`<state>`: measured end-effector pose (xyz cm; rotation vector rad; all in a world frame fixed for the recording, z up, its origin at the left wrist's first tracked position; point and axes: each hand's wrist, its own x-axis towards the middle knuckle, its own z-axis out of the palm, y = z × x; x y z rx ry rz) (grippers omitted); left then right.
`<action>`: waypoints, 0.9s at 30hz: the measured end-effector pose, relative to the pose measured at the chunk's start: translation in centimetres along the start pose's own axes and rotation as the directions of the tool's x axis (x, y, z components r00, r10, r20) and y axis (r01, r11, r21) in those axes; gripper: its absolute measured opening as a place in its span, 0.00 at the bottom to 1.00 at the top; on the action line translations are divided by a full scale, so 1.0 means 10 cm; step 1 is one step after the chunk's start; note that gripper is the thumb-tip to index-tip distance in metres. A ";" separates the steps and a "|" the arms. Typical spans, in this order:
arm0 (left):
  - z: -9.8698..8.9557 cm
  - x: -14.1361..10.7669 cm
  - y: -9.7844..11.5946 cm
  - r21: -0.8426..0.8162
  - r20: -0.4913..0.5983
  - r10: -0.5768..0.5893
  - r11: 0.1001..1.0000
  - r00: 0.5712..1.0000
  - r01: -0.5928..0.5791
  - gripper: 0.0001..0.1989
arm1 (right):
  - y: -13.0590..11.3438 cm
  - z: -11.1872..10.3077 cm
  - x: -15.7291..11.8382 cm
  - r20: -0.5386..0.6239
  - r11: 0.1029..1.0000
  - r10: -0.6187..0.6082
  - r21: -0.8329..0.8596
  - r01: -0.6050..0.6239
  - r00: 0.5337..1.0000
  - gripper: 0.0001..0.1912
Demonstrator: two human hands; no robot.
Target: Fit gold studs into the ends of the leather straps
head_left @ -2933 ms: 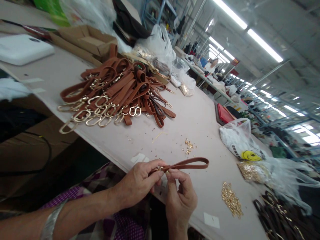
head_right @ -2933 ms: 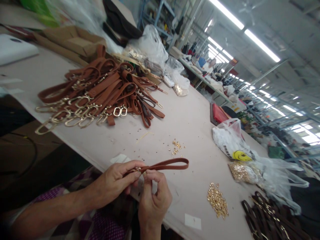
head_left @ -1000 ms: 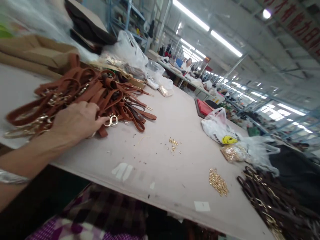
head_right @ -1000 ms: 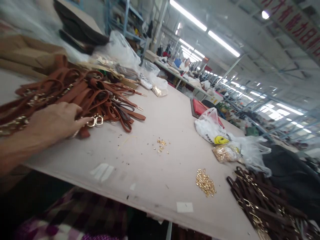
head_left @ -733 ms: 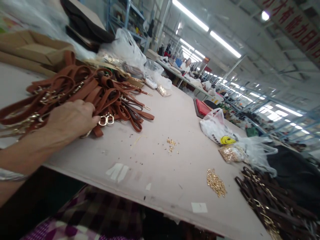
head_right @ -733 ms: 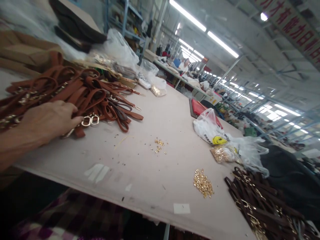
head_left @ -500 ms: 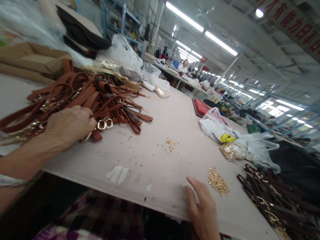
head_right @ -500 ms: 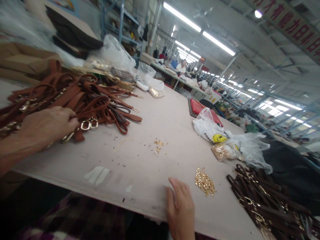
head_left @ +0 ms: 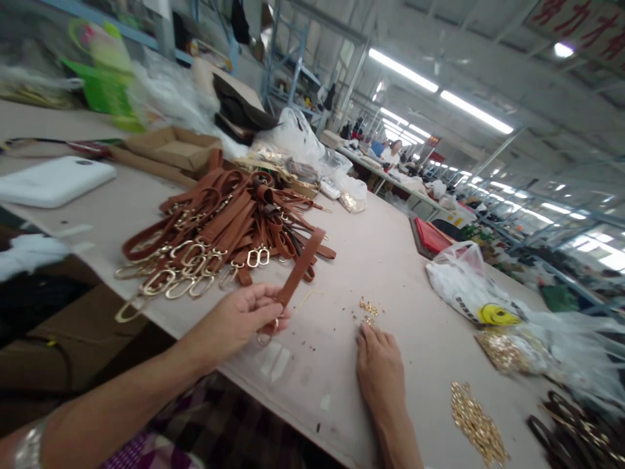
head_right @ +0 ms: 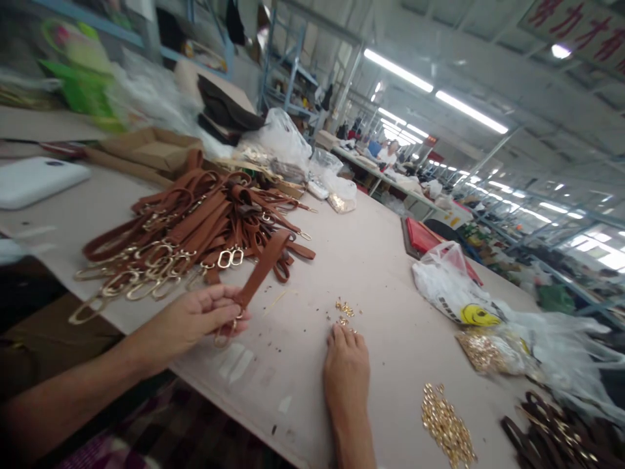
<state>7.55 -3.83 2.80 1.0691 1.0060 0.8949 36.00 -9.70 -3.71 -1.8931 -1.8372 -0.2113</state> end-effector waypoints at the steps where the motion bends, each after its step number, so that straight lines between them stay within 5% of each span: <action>1: 0.06 -0.03 -0.06 -0.046 0.025 -0.033 0.998 0.999 0.035 0.21 | -0.03 -0.04 -0.02 -0.013 0.994 0.057 0.089 -0.056 0.998 0.15; 3: 0.16 -0.09 -0.15 -0.096 0.058 -0.074 0.992 0.996 0.079 0.23 | -0.16 -0.14 -0.09 0.013 0.922 0.208 0.331 -0.200 0.978 0.13; 5: 0.24 -0.15 -0.19 -0.112 0.087 -0.086 0.989 0.993 0.095 0.21 | -0.36 -0.26 -0.16 0.115 0.754 0.325 0.568 -0.330 0.939 0.13; 8: 0.34 -0.22 -0.22 -0.080 0.158 -0.078 0.993 0.984 0.091 0.17 | -0.71 -0.36 -0.27 0.260 0.486 0.350 0.771 -0.412 0.900 0.12; 11: 0.42 -0.28 -0.26 -0.049 0.239 -0.037 0.997 0.970 0.051 0.15 | -0.96 -0.37 -0.32 0.321 0.335 0.306 0.845 -0.417 0.896 0.10; 16: 0.50 -0.37 -0.33 -0.095 0.327 0.089 0.994 0.941 -0.062 0.13 | -1.05 -0.36 -0.35 0.356 0.262 0.266 0.868 -0.422 0.896 0.08; 25: 0.52 -0.45 -0.39 0.024 0.346 0.105 0.992 0.932 -0.121 0.15 | -0.94 -0.31 -0.51 0.373 0.169 0.304 0.884 -0.435 0.877 0.08; 27: 0.52 -0.45 -0.40 0.019 0.326 0.040 0.999 0.944 -0.049 0.16 | -0.94 -0.30 -0.55 0.370 0.164 0.297 0.889 -0.428 0.881 0.07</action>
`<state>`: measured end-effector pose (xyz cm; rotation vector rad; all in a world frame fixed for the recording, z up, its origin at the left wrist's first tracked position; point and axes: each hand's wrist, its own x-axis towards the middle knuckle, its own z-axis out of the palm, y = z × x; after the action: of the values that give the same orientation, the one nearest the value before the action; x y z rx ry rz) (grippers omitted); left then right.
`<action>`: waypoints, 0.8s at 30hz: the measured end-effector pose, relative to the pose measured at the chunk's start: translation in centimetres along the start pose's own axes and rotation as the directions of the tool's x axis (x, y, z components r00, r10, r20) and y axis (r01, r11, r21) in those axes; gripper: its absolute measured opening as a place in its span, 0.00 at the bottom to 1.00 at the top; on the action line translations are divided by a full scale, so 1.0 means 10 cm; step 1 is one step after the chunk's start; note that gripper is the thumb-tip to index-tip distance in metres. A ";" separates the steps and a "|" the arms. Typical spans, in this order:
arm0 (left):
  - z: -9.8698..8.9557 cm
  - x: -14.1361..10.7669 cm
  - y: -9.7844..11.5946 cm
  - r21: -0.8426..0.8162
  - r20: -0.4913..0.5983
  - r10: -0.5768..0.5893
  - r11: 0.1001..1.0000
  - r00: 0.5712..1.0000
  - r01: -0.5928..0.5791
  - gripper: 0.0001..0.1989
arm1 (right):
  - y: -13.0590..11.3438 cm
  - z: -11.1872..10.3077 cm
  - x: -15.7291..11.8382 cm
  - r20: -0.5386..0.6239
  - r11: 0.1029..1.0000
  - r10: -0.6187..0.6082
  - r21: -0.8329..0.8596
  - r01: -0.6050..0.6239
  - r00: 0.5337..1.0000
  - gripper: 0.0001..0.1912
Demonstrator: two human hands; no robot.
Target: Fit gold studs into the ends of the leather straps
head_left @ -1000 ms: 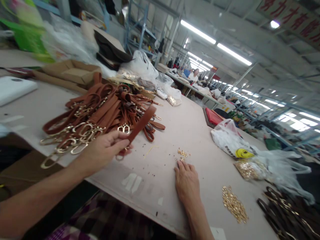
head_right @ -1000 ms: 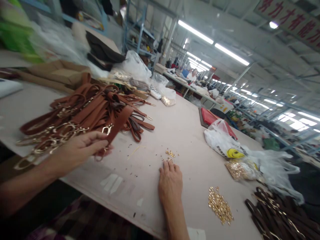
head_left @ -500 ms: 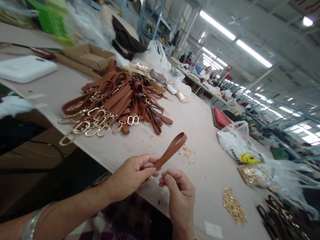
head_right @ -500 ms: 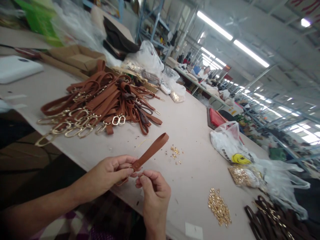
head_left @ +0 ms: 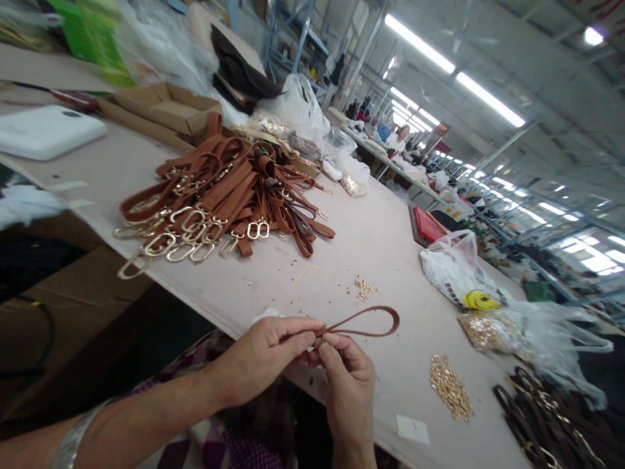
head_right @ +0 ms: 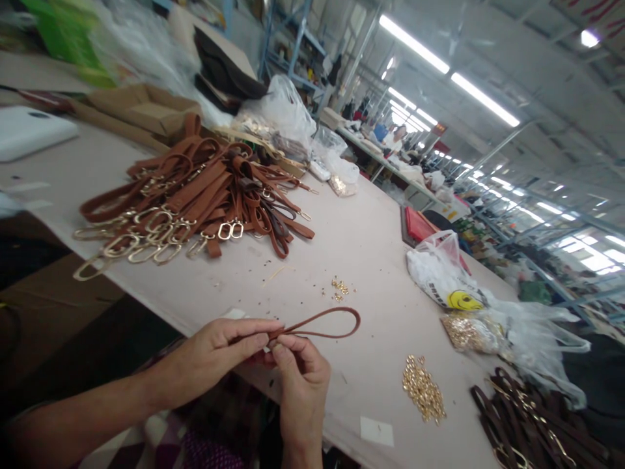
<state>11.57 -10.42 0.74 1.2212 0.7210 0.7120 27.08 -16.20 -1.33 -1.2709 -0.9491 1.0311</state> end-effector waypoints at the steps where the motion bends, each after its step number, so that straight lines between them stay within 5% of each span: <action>1: 0.00 0.01 -0.01 -0.047 -0.001 -0.045 0.998 0.999 0.045 0.17 | 0.01 0.00 -0.01 0.005 1.000 -0.009 0.007 0.009 1.000 0.06; 8: 0.03 0.06 -0.05 -0.146 -0.143 -0.061 0.988 0.988 0.040 0.20 | 0.07 0.03 -0.03 -0.012 0.994 -0.018 0.110 0.019 1.000 0.05; 18: 0.05 0.00 0.03 0.121 -0.097 0.051 0.992 0.994 -0.040 0.15 | 0.02 0.03 -0.05 -0.074 0.993 0.055 -0.100 -0.062 0.996 0.10; 24: 0.09 -0.01 0.03 0.156 -0.070 0.066 0.986 0.995 -0.054 0.16 | 0.02 0.03 -0.06 -0.047 0.995 -0.010 -0.103 0.005 0.999 0.07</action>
<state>12.16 -10.97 1.19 1.3675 0.8161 0.7659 26.57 -16.70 -1.55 -1.3707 -0.9799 0.9523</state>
